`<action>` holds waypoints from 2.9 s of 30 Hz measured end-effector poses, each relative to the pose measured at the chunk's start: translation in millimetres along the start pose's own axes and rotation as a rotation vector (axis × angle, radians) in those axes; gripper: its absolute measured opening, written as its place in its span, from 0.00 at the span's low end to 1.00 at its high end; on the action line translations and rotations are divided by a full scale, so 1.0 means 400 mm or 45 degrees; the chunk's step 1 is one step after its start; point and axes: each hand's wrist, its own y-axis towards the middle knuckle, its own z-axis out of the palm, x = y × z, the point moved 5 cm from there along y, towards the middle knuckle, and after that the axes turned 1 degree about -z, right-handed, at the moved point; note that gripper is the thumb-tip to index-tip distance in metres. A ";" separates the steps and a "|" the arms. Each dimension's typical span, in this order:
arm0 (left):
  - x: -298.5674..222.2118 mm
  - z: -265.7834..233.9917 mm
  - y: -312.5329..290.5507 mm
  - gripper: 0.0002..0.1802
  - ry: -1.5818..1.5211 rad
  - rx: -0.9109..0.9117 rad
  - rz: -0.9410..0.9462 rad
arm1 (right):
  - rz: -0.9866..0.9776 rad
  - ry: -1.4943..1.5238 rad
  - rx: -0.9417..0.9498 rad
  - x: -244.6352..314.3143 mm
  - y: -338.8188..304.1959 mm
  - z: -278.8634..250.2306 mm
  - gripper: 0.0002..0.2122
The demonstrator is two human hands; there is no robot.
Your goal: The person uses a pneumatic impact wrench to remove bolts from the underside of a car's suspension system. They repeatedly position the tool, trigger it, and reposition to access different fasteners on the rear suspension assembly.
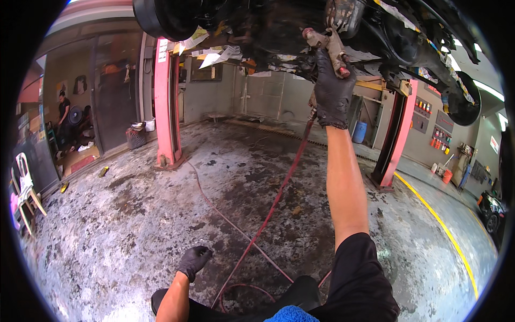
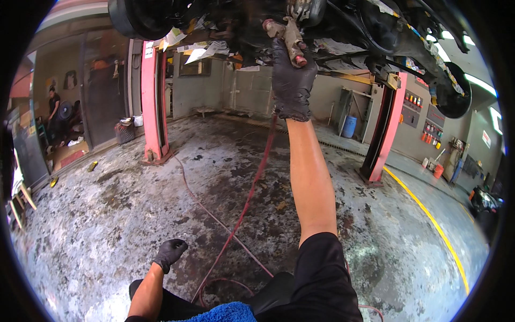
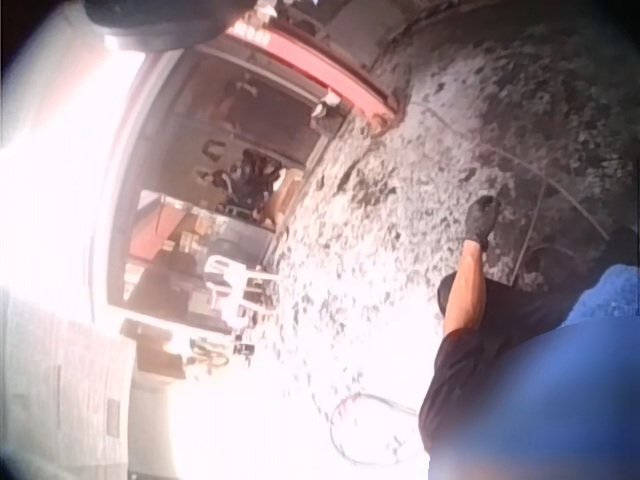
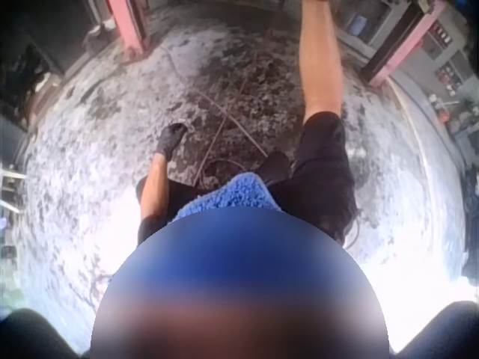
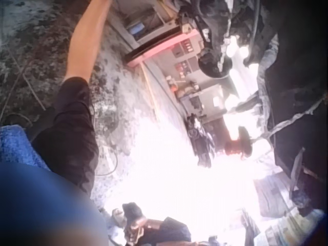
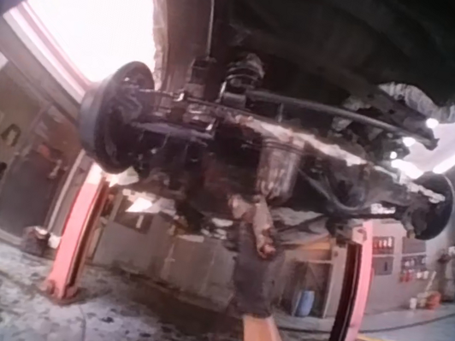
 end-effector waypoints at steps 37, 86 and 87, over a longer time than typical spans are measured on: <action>0.050 0.003 0.016 0.19 0.027 -0.106 0.045 | 0.166 0.295 0.064 0.038 -0.079 0.142 0.10; -1.232 -0.359 0.032 0.33 -0.793 0.010 1.091 | 0.418 -0.264 0.221 0.156 -0.438 -0.103 0.18; -1.253 -0.342 0.029 0.32 -0.804 0.092 1.083 | 0.379 -0.246 0.221 0.168 -0.444 -0.093 0.18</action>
